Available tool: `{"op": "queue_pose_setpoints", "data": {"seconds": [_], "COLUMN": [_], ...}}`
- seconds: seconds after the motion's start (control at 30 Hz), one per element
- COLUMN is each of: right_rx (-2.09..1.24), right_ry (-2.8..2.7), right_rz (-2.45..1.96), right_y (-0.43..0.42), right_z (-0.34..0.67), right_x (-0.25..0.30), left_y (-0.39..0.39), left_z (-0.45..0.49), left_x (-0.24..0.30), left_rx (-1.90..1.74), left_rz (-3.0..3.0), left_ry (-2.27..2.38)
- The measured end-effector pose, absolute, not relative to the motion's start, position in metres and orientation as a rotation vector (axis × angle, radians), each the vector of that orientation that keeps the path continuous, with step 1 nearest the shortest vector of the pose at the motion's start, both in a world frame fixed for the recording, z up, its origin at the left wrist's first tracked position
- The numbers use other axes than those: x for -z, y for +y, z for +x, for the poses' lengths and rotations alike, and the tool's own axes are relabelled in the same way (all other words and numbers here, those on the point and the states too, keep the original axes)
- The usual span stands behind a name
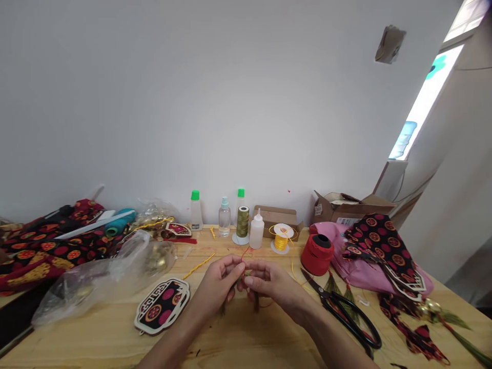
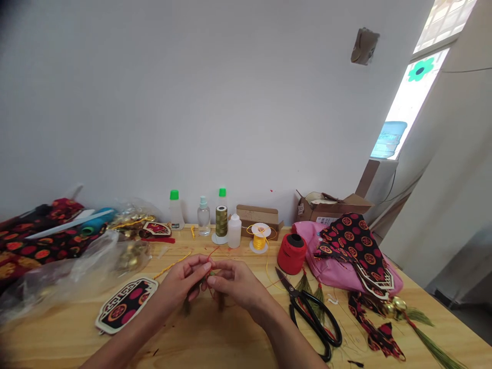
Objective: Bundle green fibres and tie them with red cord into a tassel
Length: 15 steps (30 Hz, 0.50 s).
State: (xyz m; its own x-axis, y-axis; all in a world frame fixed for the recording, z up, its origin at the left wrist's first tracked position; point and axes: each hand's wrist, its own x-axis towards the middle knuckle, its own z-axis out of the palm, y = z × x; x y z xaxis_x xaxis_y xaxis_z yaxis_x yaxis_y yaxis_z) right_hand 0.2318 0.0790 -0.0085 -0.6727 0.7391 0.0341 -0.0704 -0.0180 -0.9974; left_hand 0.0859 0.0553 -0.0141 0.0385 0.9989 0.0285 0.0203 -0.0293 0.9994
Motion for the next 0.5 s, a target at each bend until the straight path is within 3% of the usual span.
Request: {"op": "queue_pose_setpoints", "data": {"seconds": [0.23, 0.5], "right_rx": [-1.453, -1.176], "right_ry": [-1.940, -1.955], "right_rz": [-0.534, -0.778], "right_y": [0.0816, 0.0835], "right_z": [0.2336, 0.2353], "right_x": [0.0068, 0.0069], "left_y": [0.0535, 0.0540], "left_z": [0.0840, 0.0825], "left_x": [0.0107, 0.0082], "left_rx": [-1.182, -1.203], "left_rz": [1.220, 1.159], "left_ry": [1.170, 1.127]}}
